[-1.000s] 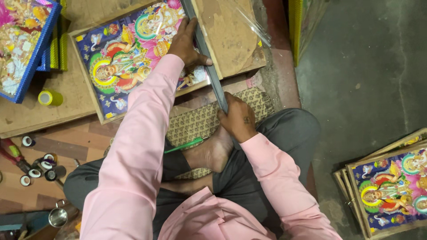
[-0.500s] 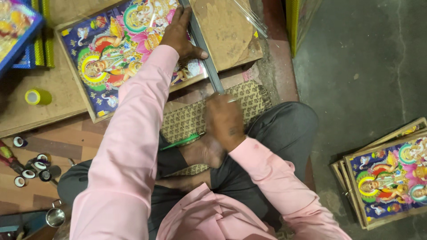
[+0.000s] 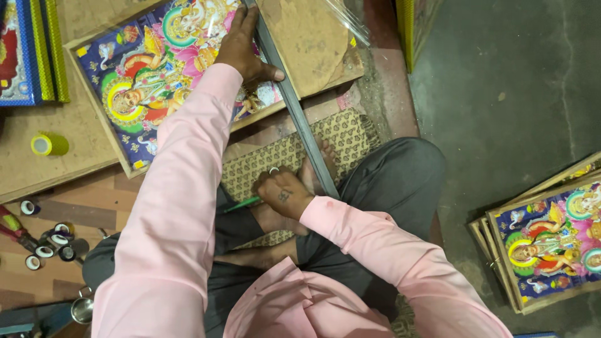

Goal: The person sits on the floor and assembles a picture frame. They place a printed image of deities onto a cardboard backing, cover it with a transparent sheet, and use a metal ruler to press the edges. They then apply yellow decorative tape around the perimeter of the frame.

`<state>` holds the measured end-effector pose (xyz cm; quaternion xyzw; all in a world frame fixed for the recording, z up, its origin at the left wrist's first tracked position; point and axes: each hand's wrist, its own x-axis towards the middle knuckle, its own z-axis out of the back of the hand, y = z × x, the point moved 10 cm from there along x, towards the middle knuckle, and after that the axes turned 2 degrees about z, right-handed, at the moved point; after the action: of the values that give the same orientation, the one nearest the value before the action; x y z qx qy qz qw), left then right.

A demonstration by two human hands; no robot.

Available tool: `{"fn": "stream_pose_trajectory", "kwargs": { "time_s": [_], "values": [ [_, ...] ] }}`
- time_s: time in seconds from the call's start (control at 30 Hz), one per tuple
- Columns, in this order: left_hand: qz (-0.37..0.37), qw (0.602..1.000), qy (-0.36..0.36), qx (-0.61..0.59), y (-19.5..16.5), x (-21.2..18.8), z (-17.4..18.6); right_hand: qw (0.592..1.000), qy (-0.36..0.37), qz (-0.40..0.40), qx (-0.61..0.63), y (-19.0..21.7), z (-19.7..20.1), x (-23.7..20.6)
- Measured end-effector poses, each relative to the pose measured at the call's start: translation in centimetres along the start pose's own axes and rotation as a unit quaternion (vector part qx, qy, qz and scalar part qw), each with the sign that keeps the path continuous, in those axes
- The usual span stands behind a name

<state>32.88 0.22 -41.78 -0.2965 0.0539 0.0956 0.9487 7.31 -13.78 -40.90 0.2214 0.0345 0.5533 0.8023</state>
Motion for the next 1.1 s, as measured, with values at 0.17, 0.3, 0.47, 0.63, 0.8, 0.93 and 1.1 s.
{"fn": "stream_pose_trajectory", "kwargs": {
  "time_s": [0.17, 0.3, 0.47, 0.63, 0.8, 0.93, 1.1],
  "values": [
    [0.005, 1.0, -0.009, -0.004, 0.0, 0.2, 0.2, 0.999, -0.023, 0.023, 0.022, 1.0, 4.0, 0.7],
    [0.007, 1.0, -0.01, -0.002, -0.2, 0.2, 0.3, 0.993, 0.034, 0.007, 0.109, 1.1, 7.3, 0.1],
    [0.028, 1.0, -0.001, 0.0, -0.1, 0.0, 0.1, 0.972, 0.012, -0.03, 0.233, -3.1, 12.1, -1.9],
    [0.019, 1.0, -0.009, -0.007, -0.3, -0.2, 0.3, 0.713, -0.247, -0.227, 0.616, -12.5, 15.5, -5.1],
    [0.023, 0.999, -0.019, -0.014, -0.3, -0.3, 0.2, 0.61, -0.297, -0.217, 0.702, -16.1, 16.8, -6.0],
    [0.019, 0.999, -0.025, -0.005, -0.6, -0.3, 0.3, 0.679, -0.318, -0.282, 0.598, -18.4, 16.1, -5.8],
    [0.023, 0.999, -0.025, -0.005, -1.0, -0.6, 0.6, 0.644, -0.321, -0.323, 0.615, -19.2, 13.3, -4.6]
  ]
}}
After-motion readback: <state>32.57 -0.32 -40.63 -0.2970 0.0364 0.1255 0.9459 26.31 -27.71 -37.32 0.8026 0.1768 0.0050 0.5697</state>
